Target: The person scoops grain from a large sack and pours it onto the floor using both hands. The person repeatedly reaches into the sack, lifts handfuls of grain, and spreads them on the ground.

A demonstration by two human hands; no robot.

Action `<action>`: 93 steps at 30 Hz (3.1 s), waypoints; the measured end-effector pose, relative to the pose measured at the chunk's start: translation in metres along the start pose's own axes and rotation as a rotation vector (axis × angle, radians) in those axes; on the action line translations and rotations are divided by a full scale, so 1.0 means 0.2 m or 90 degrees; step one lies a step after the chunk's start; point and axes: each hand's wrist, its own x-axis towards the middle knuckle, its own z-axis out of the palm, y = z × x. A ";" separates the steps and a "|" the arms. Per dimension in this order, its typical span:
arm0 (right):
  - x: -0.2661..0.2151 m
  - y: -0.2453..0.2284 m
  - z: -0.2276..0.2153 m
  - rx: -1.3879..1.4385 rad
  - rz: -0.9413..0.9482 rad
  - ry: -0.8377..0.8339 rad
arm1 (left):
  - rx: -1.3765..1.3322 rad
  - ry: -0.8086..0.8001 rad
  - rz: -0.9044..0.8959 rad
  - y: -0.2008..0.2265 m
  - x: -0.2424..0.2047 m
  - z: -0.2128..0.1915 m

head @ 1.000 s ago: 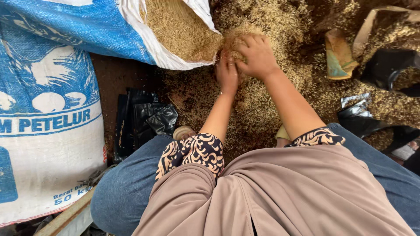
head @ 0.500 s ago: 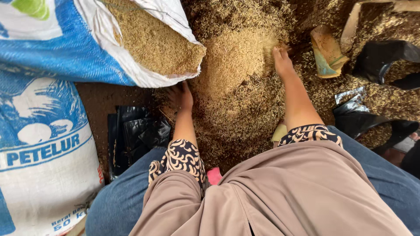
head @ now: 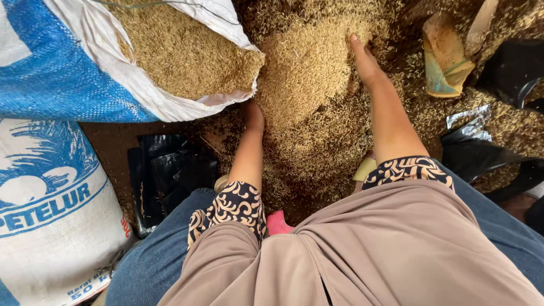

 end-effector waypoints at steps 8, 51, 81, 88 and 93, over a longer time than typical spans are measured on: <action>0.06 0.00 -0.01 0.071 -0.016 -0.020 | -0.108 -0.100 -0.293 0.09 0.04 -0.03; 0.08 -0.02 -0.02 -0.063 0.002 -0.095 | 0.251 -0.043 -0.036 -0.07 0.06 -0.04; -0.07 -0.09 -0.21 -0.023 -0.371 -0.044 | -0.075 -0.373 -0.080 0.98 -0.05 0.27; -0.43 -0.11 -0.17 -0.009 -0.571 -0.024 | 0.082 -0.257 0.091 1.44 -0.32 0.19; -0.50 0.12 -0.16 -0.007 -0.286 0.225 | 0.068 -0.063 -0.100 1.30 -0.59 -0.04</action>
